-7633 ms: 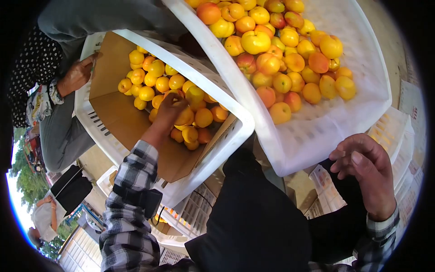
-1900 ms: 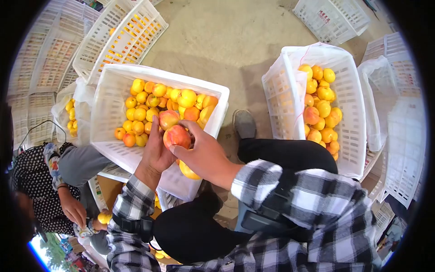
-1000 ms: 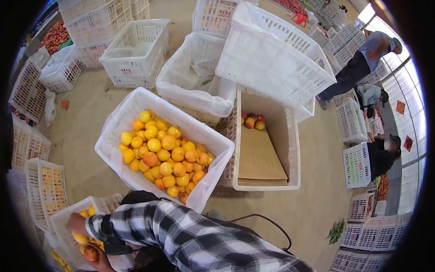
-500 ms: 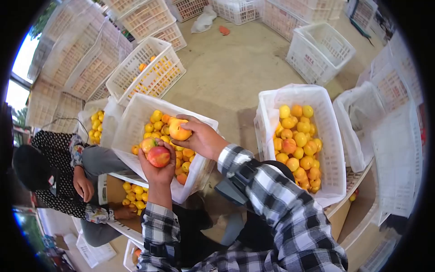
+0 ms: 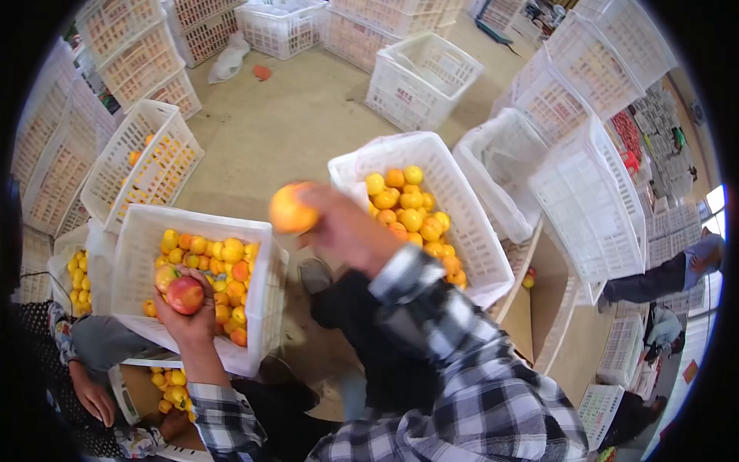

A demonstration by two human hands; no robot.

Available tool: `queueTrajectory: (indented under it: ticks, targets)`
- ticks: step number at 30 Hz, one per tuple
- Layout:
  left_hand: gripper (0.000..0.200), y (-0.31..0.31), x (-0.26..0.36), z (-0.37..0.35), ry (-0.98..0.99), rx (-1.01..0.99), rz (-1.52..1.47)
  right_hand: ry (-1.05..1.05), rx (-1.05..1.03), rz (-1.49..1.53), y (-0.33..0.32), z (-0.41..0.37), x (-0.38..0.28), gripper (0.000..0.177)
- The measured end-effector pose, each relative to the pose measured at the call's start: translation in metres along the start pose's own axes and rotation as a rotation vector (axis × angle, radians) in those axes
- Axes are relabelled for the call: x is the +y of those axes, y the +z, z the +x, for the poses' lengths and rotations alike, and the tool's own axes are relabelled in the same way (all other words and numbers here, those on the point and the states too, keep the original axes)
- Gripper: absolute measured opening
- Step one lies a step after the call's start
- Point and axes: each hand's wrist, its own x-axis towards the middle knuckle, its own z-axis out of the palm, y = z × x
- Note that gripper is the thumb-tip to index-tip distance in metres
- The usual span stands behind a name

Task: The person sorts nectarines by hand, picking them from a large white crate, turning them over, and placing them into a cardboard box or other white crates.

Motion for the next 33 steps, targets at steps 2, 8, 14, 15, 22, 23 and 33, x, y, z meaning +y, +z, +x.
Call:
queueTrajectory:
  ticks: [2,8,14,15,22,23,33]
  targets:
    - [0.049,-0.001,-0.007,-0.004,-0.048,0.002,0.016,-0.041,0.157,0.014,-0.051,-0.035,-0.019,0.04]
    - [0.044,0.006,-0.055,-0.023,-0.221,-0.003,0.256,0.129,0.646,0.232,-0.205,-0.059,0.044,0.037]
    - [0.047,0.005,-0.098,-0.046,-0.396,-0.163,0.414,0.178,0.681,0.433,-0.197,-0.059,0.047,0.048]
    - [0.046,0.01,-0.109,-0.055,-0.399,-0.165,0.472,0.047,0.501,0.312,-0.175,-0.07,0.045,0.048]
    - [0.048,0.013,-0.215,-0.109,-0.372,-0.289,0.862,-0.136,0.061,0.452,-0.06,-0.14,0.05,0.054]
    - [0.049,0.012,-0.231,-0.117,-0.326,-0.331,0.879,-0.145,0.09,0.544,-0.069,-0.146,0.058,0.05]
    - [0.046,-0.02,-0.208,-0.114,-0.543,-0.642,0.882,-0.346,0.187,1.167,-0.233,-0.24,0.092,0.052]
